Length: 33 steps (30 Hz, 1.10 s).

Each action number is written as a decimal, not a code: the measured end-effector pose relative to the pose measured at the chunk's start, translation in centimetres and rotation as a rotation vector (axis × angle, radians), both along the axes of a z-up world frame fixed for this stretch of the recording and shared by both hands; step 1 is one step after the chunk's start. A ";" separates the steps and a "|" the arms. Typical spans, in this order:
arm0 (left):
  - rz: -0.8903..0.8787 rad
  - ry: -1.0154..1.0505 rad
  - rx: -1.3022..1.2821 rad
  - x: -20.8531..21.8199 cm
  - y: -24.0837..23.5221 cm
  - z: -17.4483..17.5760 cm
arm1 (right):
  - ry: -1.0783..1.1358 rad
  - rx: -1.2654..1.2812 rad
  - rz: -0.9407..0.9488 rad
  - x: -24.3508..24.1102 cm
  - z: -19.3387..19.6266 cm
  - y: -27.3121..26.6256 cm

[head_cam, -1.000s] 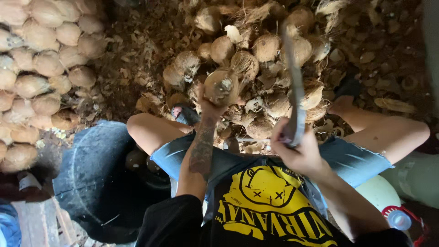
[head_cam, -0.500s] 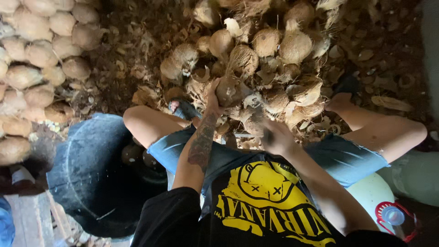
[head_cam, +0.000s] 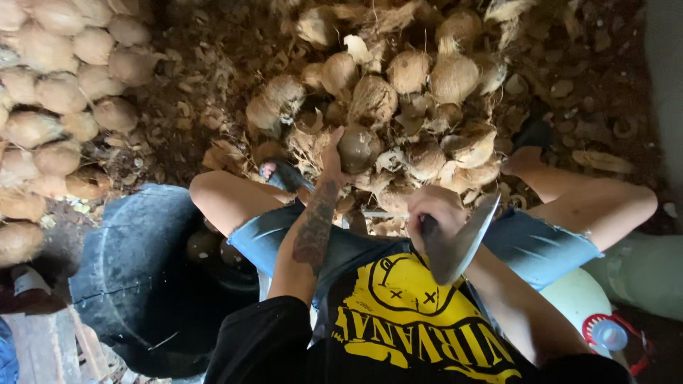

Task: The person sits on the ground and uses a large knife to peel the husk off a coconut. They rotate the coconut to remove the fibrous outer layer and then place the peeled coconut into a black bucket.

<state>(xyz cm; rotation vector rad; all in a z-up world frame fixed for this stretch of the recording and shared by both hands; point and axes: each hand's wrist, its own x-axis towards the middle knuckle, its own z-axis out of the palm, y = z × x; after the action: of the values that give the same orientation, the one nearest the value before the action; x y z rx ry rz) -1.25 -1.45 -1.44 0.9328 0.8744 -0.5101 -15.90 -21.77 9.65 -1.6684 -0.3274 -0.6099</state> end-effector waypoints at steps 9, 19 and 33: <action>-0.016 -0.005 -0.024 0.3 -0.6 1.9 | 1.341 -0.359 0.123 -1.0 -6.3 -2.8; -0.108 -0.018 0.108 0.2 -1.1 0.9 | 0.606 -0.477 0.059 0.1 0.8 0.0; 0.246 0.043 -0.413 -0.1 -1.7 0.5 | 0.144 0.115 0.243 0.1 0.7 -2.4</action>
<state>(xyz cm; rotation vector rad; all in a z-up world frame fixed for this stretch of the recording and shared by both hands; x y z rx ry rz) -1.32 -3.10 -0.93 0.4329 0.8663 -0.4751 -15.80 -24.21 10.31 -1.5246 -0.3768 -0.3195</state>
